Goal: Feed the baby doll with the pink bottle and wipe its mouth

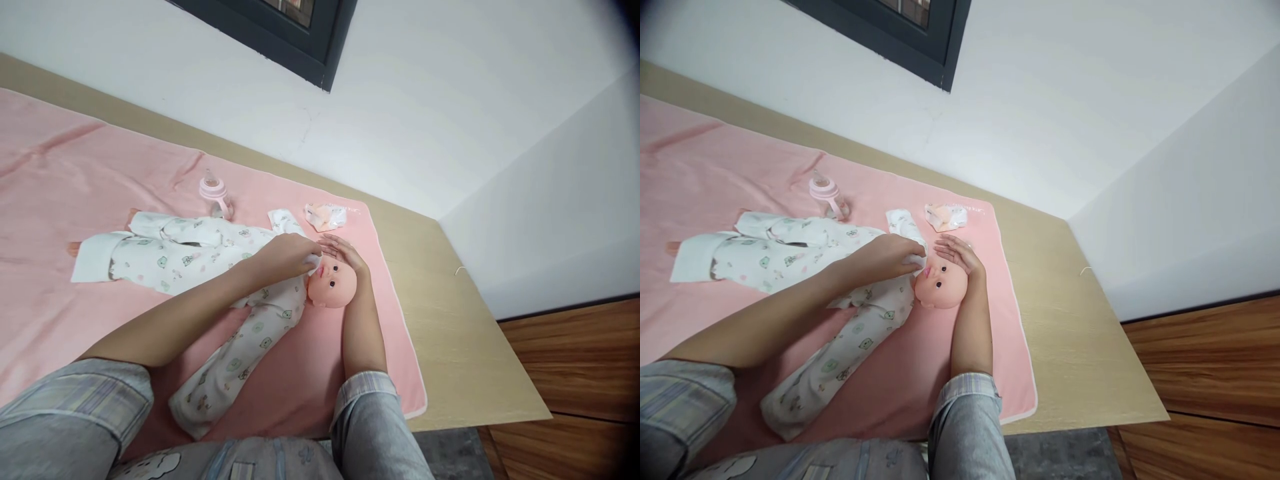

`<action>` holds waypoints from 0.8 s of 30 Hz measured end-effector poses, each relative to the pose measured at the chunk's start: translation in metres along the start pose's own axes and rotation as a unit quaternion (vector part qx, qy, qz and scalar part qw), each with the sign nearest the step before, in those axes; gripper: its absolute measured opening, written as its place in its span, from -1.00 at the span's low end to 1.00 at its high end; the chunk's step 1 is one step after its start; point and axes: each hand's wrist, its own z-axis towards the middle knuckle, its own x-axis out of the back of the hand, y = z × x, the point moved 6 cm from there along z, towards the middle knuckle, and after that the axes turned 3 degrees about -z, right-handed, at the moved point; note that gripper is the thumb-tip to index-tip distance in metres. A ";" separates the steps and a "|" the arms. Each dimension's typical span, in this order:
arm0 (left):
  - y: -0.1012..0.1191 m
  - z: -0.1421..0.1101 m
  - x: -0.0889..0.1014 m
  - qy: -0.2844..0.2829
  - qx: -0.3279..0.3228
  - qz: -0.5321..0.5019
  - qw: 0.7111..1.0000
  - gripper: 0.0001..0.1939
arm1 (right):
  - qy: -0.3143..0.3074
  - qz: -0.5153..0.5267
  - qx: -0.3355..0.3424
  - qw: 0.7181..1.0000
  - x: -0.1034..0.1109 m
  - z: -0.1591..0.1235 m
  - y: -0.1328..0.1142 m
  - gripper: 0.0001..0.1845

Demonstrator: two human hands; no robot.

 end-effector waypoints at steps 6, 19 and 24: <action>0.004 0.001 -0.001 0.011 -0.007 0.019 1.000 -0.82 | 0.011 -0.004 -0.002 1.000 -0.001 0.000 -0.001 -0.65; 0.007 0.003 -0.009 0.084 -0.064 0.048 0.993 -0.80 | 0.008 -0.027 0.012 1.000 -0.002 -0.002 -0.005 -0.54; 0.007 0.004 -0.012 0.106 -0.093 0.049 0.989 -0.78 | 0.017 -0.041 0.012 0.999 -0.002 -0.001 -0.005 -0.48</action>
